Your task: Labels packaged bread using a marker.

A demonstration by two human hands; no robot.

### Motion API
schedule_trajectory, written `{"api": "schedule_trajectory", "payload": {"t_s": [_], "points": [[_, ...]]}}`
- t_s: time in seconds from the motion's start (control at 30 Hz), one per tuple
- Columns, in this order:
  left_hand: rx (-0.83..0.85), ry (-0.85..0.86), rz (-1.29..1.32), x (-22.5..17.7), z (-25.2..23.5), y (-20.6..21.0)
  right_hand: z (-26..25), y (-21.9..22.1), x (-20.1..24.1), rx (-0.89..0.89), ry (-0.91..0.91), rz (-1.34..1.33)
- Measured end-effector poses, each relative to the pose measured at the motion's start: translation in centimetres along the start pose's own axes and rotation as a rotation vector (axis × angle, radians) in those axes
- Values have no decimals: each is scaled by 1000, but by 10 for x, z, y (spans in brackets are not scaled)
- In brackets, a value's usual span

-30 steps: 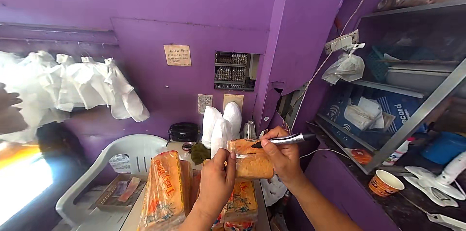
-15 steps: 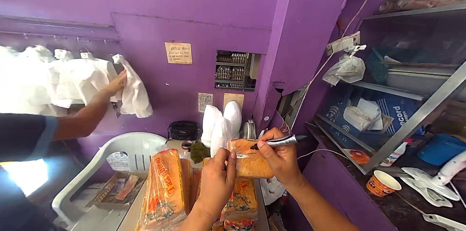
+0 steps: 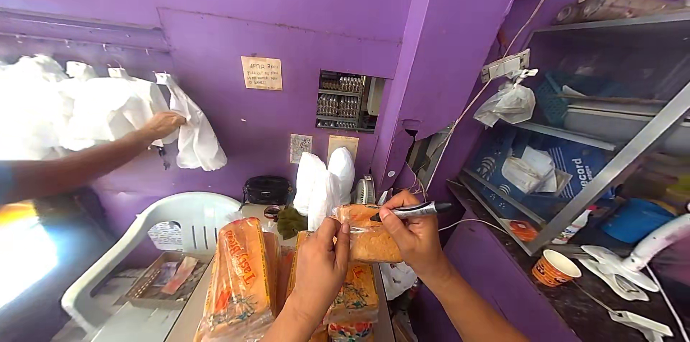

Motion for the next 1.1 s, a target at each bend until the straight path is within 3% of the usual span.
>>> {"api": "schedule_trajectory", "payload": {"t_s": [0.6, 0.7, 0.83, 1.0, 1.1], "points": [[5, -5, 30, 1, 1, 0, 4, -1, 2, -9, 44, -21], [14, -14, 34, 1, 2, 0, 4, -14, -1, -118, 209, -205], [10, -40, 64, 2, 4, -2, 21, -55, -9, -436, 343, -234], [55, -59, 37, -1, 8, -4, 74, -67, -27, -558, 980, -215], [95, 13, 46, -14, 8, 4, 81, -55, -24, -549, 1181, -339]]}}
Point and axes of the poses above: each hand's wrist, its own z-axis away from the middle knuckle, its own y-axis out of the palm, x = y × z, the point moved 6 cm from there along -z, towards the middle knuckle, and after that the axes turned 15 degrees about -x, right-handed, at the moved point
